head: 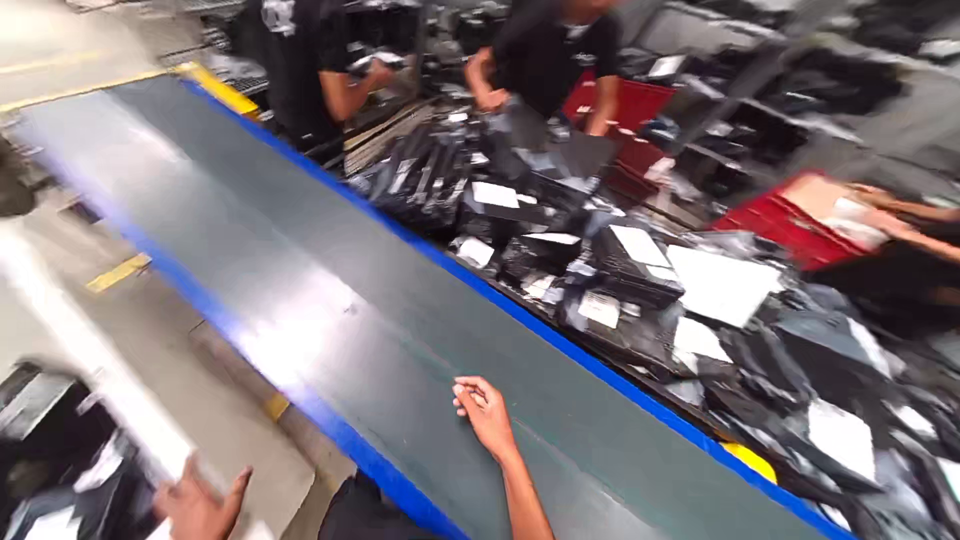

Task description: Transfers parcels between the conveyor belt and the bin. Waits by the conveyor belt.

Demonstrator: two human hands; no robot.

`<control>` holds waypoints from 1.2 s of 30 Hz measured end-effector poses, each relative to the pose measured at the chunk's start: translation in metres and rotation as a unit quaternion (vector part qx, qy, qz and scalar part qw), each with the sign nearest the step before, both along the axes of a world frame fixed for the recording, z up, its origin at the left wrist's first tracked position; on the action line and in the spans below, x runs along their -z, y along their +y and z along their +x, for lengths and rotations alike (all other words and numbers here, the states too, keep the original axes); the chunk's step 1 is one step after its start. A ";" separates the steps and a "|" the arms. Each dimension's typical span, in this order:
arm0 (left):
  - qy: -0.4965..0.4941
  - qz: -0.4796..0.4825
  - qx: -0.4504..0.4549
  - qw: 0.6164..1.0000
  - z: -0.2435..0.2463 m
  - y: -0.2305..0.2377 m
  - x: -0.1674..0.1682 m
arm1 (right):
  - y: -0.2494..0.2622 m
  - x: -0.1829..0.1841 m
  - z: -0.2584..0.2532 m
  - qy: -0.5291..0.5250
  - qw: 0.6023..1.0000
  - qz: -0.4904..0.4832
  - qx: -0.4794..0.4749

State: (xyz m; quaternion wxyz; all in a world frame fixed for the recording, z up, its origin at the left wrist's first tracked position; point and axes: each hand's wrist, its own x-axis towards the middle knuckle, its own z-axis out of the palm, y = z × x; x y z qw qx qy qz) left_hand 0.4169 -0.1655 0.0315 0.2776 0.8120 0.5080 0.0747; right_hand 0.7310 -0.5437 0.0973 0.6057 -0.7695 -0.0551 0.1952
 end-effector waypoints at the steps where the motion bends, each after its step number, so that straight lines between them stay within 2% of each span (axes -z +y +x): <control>1: -0.034 -0.027 -0.008 0.999 -0.007 -0.013 0.009 | 0.002 0.000 -0.023 -0.001 1.000 -0.004 -0.008; 4: -0.055 -0.056 -0.091 0.993 -0.012 -0.039 0.013 | 0.003 0.002 -0.067 -0.018 0.998 0.001 -0.064; 7: -0.054 -0.123 -0.184 0.974 -0.012 -0.043 0.013 | -0.003 0.003 -0.092 -0.023 0.988 0.012 -0.149; 12: -0.048 -0.138 -0.219 0.965 -0.023 -0.070 0.017 | -0.008 -0.010 -0.095 -0.056 0.968 0.011 -0.246; 15: -0.042 -0.129 -0.206 0.969 -0.062 -0.097 0.020 | 0.005 -0.017 -0.082 -0.090 0.949 0.032 -0.301; 19: -0.014 -0.135 -0.188 0.973 -0.138 -0.148 0.016 | 0.035 -0.025 -0.085 -0.117 0.938 0.048 -0.322; 24: -0.035 -0.122 -0.202 0.971 -0.245 -0.208 0.020 | 0.079 -0.025 -0.125 -0.086 0.914 0.062 -0.392; 27: 0.001 -0.153 -0.258 0.954 -0.293 -0.229 0.017 | 0.106 -0.019 -0.160 -0.046 0.895 0.064 -0.439; 32: 0.032 -0.236 -0.327 0.914 -0.350 -0.239 0.005 | 0.172 -0.011 -0.209 -0.031 0.827 0.020 -0.562; 36: 0.112 -0.320 -0.306 0.890 -0.384 -0.214 -0.003 | 0.270 -0.012 -0.241 -0.094 0.763 0.029 -0.639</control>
